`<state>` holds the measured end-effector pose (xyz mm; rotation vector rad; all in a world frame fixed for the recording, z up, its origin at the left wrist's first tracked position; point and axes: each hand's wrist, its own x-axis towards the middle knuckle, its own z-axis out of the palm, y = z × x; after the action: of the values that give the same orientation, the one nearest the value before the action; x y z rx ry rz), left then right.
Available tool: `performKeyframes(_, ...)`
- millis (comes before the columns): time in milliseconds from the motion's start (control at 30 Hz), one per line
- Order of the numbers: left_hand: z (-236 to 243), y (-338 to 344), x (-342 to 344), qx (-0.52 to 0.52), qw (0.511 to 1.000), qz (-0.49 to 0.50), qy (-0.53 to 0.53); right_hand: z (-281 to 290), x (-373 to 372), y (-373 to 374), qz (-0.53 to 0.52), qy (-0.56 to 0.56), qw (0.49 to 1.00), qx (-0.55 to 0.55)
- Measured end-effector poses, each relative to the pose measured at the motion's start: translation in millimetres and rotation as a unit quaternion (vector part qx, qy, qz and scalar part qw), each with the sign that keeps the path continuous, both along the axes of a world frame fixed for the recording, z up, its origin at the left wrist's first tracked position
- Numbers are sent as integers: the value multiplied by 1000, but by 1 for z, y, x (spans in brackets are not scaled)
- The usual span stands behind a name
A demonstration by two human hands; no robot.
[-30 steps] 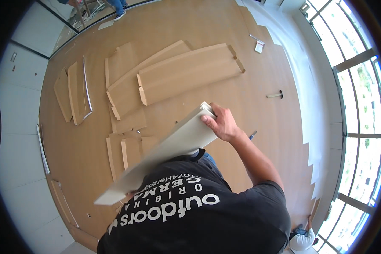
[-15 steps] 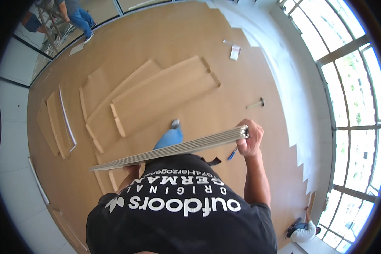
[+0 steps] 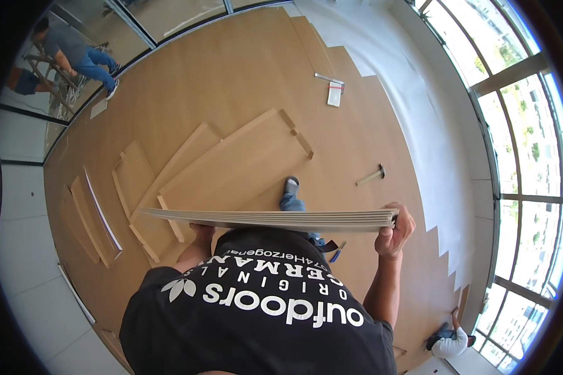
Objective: The person installs laminate floor planks by aligning them with existing boards, using a hammer for fit, cutting protective foam underlayment with a utility knife, and measuring planks with a square and pencil before cutting and placing them.
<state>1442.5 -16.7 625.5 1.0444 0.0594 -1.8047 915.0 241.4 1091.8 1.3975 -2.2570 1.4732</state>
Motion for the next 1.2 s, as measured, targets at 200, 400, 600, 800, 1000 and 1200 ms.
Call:
performKeyframes(200,52,-26,-151,-7,1000,-19,-23,15,-130,-45,4,-14,1000,12)
performKeyframes(400,65,-98,-242,26,998,55,-27,15,-235,-137,43,-19,998,34)
performKeyframes(600,68,-178,-312,-32,544,-527,-653,-5,-310,-262,59,-24,997,43)
performKeyframes(800,11,-311,-383,181,981,36,-64,4,-387,-420,62,21,993,95)
performKeyframes(1000,7,-416,-472,187,973,138,0,27,-456,-557,31,10,992,122)
performKeyframes(1200,14,-508,-562,159,963,196,91,13,-538,-698,63,21,990,125)
